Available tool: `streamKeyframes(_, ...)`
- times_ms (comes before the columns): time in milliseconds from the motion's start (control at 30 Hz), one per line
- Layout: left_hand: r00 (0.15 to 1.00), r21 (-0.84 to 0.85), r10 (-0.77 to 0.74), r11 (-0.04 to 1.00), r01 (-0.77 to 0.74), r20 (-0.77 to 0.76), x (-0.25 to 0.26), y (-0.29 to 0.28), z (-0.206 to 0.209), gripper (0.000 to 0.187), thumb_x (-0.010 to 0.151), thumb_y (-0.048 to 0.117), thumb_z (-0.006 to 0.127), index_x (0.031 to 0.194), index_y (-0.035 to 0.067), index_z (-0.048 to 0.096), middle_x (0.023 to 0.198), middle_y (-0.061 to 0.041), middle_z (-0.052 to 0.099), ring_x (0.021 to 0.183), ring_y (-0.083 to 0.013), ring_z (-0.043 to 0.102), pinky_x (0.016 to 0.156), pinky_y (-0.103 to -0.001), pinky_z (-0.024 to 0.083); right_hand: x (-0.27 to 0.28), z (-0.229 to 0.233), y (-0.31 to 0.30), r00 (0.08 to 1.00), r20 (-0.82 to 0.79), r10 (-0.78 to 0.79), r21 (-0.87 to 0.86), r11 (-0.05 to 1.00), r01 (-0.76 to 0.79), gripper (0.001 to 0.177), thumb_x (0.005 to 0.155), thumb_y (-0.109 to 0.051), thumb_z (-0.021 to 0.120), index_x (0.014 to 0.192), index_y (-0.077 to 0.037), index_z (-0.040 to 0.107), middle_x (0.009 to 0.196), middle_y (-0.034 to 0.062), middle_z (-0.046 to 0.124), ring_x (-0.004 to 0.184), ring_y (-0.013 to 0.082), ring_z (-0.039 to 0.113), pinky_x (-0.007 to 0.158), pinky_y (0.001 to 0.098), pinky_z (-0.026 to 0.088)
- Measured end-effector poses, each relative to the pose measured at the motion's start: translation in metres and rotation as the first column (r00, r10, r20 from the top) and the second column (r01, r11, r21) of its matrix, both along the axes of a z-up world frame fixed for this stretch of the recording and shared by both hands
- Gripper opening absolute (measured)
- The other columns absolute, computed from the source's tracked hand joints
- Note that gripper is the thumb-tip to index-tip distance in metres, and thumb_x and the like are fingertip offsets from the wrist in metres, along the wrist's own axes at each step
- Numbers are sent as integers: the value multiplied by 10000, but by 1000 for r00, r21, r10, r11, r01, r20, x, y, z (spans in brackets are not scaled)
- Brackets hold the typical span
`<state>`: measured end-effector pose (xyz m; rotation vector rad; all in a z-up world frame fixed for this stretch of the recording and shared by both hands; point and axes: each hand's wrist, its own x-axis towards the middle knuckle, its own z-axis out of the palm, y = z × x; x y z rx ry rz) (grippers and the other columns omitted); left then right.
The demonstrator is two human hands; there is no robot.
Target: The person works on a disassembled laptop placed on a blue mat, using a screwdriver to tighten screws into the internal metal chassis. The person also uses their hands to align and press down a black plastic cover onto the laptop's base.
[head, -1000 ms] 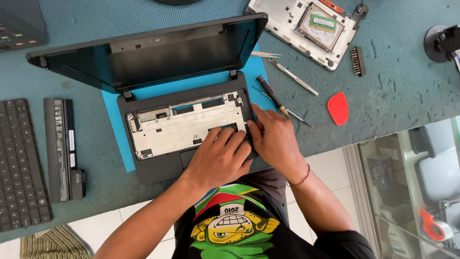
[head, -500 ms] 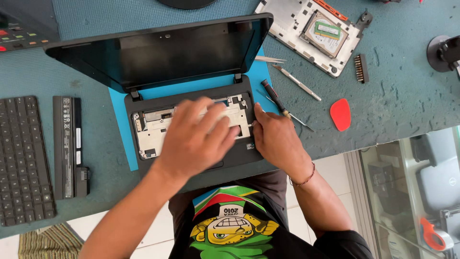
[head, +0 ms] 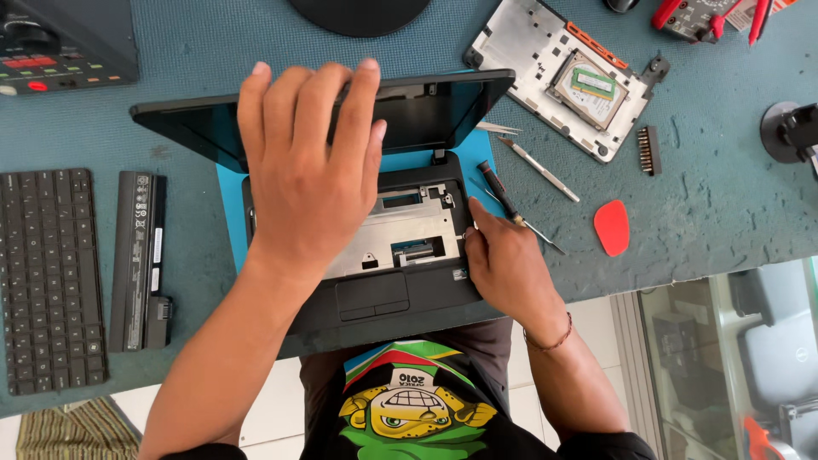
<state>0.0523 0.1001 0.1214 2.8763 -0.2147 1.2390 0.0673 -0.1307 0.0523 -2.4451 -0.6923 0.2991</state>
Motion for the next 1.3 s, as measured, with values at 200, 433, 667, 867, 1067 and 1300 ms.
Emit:
streamKeyframes(200,995,-25,-20,1000,18,-94,-7,-2,8,294,1006,185,503,1221,15,611,1112,-137,542,972,-317,529,937,-493,410,4,-2,3,1000,12,-3,-1,1000,3,415,894,-101,422,1272,26,535,535,162,507,523,422,452,582,424,393)
streamKeyframes(433,995,-52,-35,998,30,-93,-10,-3,6,295,980,151,539,1234,18,608,1119,-137,558,983,-319,535,930,-495,417,6,-12,2,999,1,-42,-14,999,42,397,890,-103,430,1246,-1,574,499,175,465,463,411,369,508,432,350)
streamKeyframes(667,994,-67,-52,997,45,-99,-11,-2,7,290,986,124,505,1239,22,602,1123,-133,555,989,-322,526,932,-495,411,8,7,3,995,-62,-74,-23,997,72,395,890,-140,431,1238,-24,579,563,185,406,610,418,311,577,405,370)
streamKeyframes(867,986,-60,-51,997,42,-157,-15,1,14,346,958,188,574,1263,24,588,1149,-131,539,1008,-324,516,938,-500,418,17,19,6,997,-79,-25,-127,992,15,377,876,-149,401,1174,-30,598,555,245,435,641,469,339,619,427,372)
streamKeyframes(1067,963,-18,-61,998,58,-262,-20,4,26,466,908,236,675,1306,21,560,1176,-109,519,1019,-303,507,967,-478,423,27,28,9,992,-129,-16,-195,981,-9,408,834,-129,363,1123,-33,635,594,263,403,633,439,335,616,432,365)
streamKeyframes(1300,957,-25,-112,994,110,-266,-22,8,30,453,908,211,677,1293,1,567,1170,-108,517,979,-295,488,920,-450,425,30,39,15,991,-133,-2,-214,977,-26,133,814,-90,340,688,-86,379,563,150,260,671,346,190,606,408,321)
